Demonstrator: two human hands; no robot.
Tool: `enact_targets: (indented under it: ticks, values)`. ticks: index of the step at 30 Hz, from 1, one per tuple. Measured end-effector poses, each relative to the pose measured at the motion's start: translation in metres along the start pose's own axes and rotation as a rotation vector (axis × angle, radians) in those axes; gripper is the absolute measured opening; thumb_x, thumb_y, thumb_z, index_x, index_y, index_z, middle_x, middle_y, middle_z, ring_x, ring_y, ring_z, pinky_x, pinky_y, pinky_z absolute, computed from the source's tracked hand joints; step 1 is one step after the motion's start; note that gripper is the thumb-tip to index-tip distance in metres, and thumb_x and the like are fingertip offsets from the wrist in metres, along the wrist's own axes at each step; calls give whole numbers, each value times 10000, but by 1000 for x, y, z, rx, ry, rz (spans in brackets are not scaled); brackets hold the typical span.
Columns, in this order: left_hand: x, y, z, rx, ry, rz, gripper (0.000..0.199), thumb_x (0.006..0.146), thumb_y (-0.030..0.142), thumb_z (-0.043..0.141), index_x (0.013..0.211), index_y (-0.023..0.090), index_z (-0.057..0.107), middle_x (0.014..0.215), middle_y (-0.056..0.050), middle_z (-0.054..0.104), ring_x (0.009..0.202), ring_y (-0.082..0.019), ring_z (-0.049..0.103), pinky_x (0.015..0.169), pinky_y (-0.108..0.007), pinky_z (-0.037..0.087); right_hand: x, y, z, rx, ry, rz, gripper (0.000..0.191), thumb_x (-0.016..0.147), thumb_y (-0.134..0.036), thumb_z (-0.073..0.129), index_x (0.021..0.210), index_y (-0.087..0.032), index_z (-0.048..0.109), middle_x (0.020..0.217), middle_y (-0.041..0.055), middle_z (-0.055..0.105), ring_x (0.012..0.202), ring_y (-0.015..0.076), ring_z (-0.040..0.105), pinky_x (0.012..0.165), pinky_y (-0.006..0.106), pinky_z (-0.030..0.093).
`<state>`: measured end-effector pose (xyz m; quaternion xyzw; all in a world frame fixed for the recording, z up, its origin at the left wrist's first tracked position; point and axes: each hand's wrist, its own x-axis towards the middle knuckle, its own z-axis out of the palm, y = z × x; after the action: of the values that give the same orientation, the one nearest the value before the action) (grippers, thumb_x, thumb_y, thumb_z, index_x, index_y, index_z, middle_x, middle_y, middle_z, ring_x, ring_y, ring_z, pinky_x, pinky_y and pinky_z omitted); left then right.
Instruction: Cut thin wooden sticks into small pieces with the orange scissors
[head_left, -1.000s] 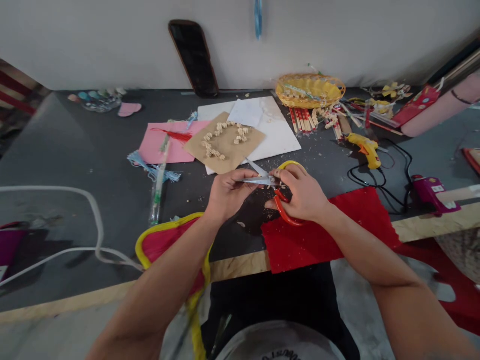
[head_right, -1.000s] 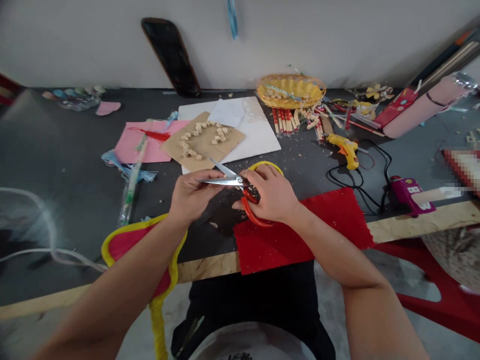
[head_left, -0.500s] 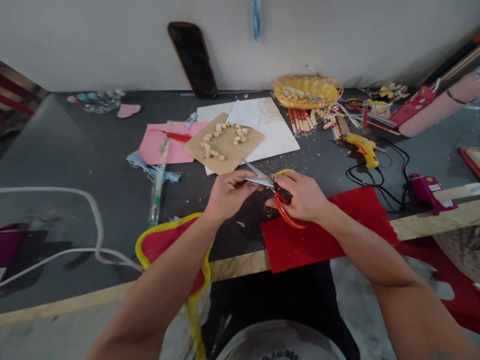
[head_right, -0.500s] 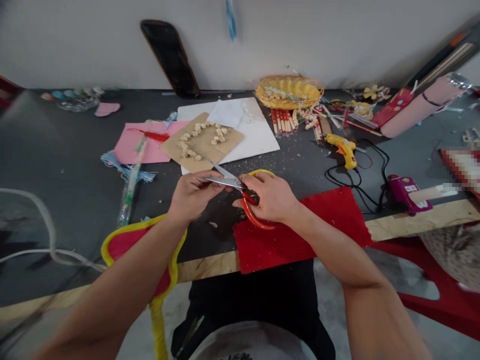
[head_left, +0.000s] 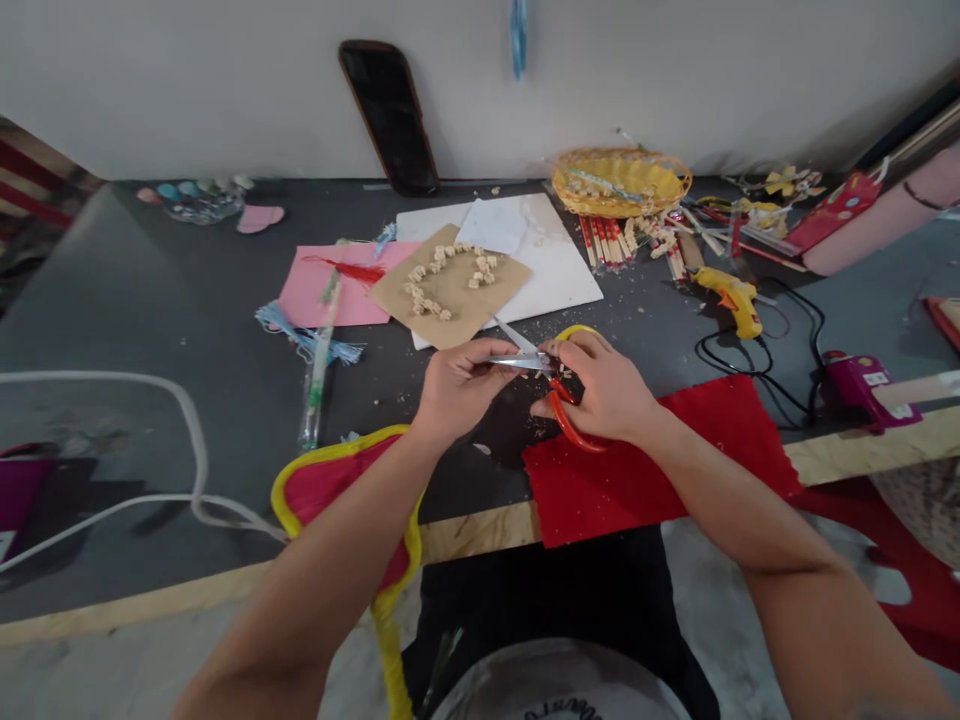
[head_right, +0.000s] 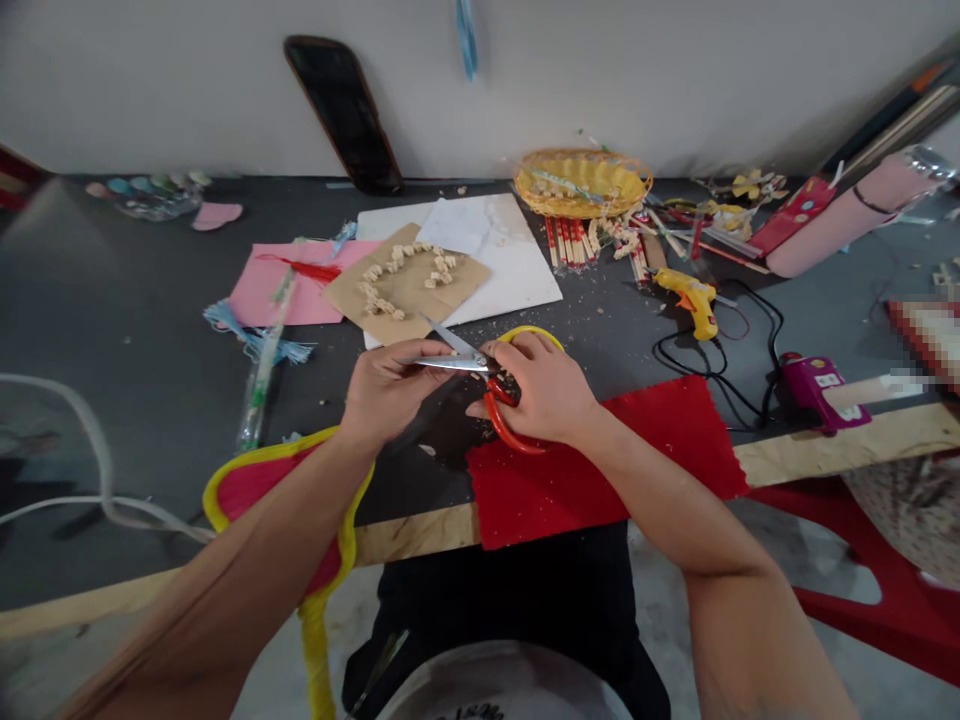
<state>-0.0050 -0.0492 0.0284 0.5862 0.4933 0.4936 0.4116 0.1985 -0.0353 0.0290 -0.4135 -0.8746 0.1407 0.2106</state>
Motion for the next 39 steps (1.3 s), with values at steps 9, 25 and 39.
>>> enact_targets:
  ticks: [9, 25, 39]
  values:
    - [1, 6, -4, 55, -92, 2, 71, 742, 211, 677, 721, 168, 728, 701, -25, 722, 662, -149, 637, 631, -232, 476, 1, 7, -2, 43, -33, -81, 714, 763, -707, 587, 1247, -186, 519, 1151, 142, 576, 1108, 301, 550, 944, 482, 503]
    - [2, 10, -4, 59, -128, -47, 106, 753, 146, 618, 675, 153, 690, 662, -14, 714, 646, -128, 645, 633, -210, 490, -1, 6, 1, 68, -42, -82, 660, 815, -683, 539, 1233, -173, 549, 1147, 144, 624, 1071, 290, 597, 903, 442, 517]
    - [1, 1, 3, -99, 8, -29, 247, 728, 392, 744, 773, 149, 734, 798, -65, 746, 718, -161, 672, 663, -246, 530, -2, -4, 0, 91, 19, -13, 603, 845, -673, 498, 1175, -173, 571, 1099, 127, 657, 1025, 270, 623, 853, 382, 517]
